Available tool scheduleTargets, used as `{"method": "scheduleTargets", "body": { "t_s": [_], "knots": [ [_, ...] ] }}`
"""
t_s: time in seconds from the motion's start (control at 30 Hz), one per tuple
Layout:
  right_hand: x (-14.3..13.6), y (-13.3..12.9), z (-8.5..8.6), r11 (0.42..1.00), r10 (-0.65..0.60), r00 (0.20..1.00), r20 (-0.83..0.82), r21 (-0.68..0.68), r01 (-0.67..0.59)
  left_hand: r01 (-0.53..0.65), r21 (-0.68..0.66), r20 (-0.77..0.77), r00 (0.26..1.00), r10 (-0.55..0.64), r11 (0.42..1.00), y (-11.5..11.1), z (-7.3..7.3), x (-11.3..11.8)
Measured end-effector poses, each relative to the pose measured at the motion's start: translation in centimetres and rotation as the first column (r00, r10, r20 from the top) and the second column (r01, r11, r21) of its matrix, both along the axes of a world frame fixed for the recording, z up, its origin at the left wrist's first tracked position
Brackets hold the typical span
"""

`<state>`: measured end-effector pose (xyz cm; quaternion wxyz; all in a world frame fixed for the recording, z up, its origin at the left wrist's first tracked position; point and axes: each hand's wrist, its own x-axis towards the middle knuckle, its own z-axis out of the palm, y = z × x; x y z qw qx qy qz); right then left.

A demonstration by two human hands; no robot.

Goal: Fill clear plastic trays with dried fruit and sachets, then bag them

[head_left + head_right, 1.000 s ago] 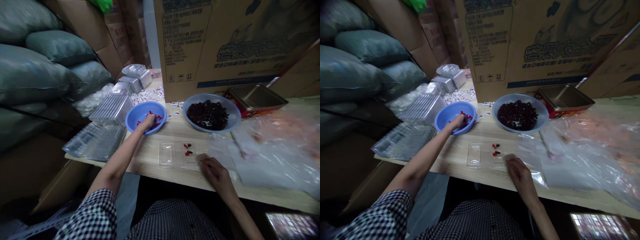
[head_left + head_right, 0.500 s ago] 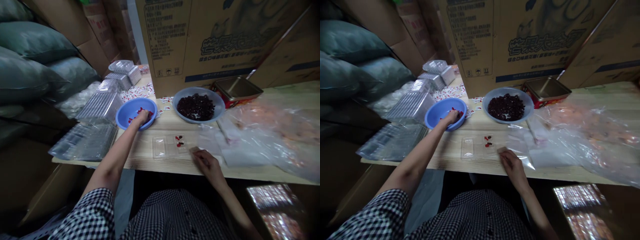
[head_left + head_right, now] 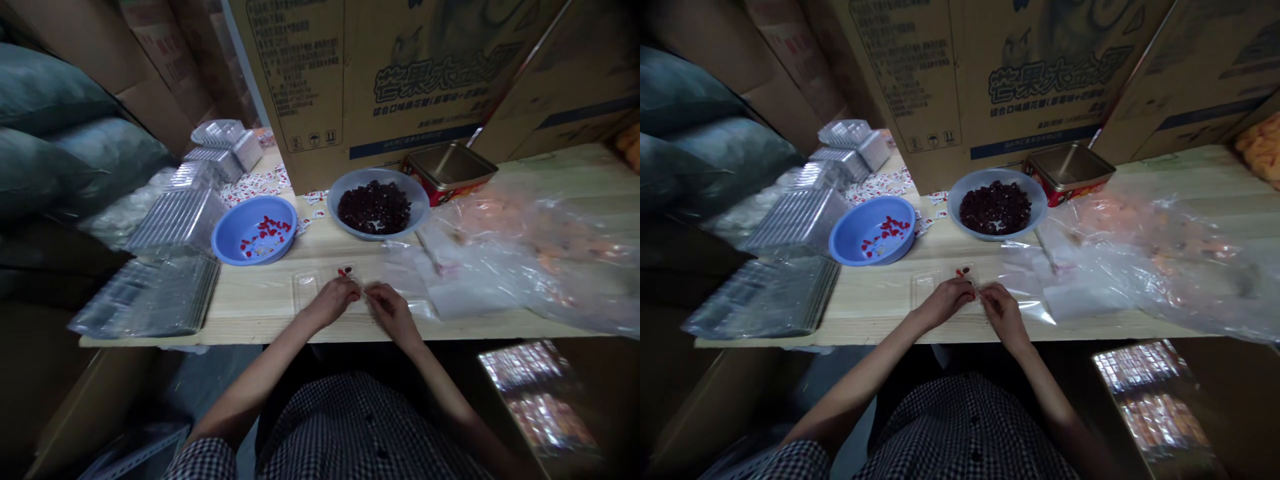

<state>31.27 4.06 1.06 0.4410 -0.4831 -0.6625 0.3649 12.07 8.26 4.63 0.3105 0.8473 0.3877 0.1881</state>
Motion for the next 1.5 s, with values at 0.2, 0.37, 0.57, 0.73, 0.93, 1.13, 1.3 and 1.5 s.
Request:
{"method": "scheduleTargets", "body": {
  "t_s": [0.2,0.37,0.57,0.73,0.93,1.13,1.3,1.5],
  "knots": [
    [-0.3,0.7,-0.9,0.996,0.087,0.992,0.094,-0.002,-0.087,-0.121,-0.037,0.046,0.991,0.122,0.992,0.4,0.1,-2.3],
    [-0.9,1.2,-1.2,0.993,0.088,0.969,0.23,0.054,-0.103,-0.083,0.069,0.006,0.997,0.083,0.994,0.1,-0.8,-2.6],
    [-1.3,1.2,-0.9,0.99,0.099,0.957,0.273,0.069,-0.122,-0.282,0.17,-0.088,0.95,0.299,0.944,-0.7,-2.3,-2.0],
    [-1.4,0.8,-0.7,0.992,0.104,0.963,0.25,0.049,-0.12,-0.268,0.141,-0.067,0.958,0.28,0.953,-1.3,-2.2,-1.8],
    [-0.1,0.5,-1.1,0.992,0.053,0.966,0.252,0.098,-0.08,-0.573,0.07,0.217,0.808,0.548,0.817,-1.3,-1.0,-6.0],
    [1.7,2.2,1.4,0.983,0.046,0.922,0.386,0.147,-0.111,-0.613,0.053,0.129,0.787,0.604,0.788,-0.5,-1.4,-8.6],
    [5.8,5.7,7.0,0.939,-0.256,0.919,0.299,0.304,0.163,-0.545,0.217,0.207,0.836,0.508,0.81,-1.1,-1.9,-7.4],
    [14.1,8.3,13.0,0.766,-0.584,0.796,0.157,0.431,0.477,-0.729,0.227,0.344,0.68,0.647,0.645,-2.1,-1.4,-10.1]
  ]
}}
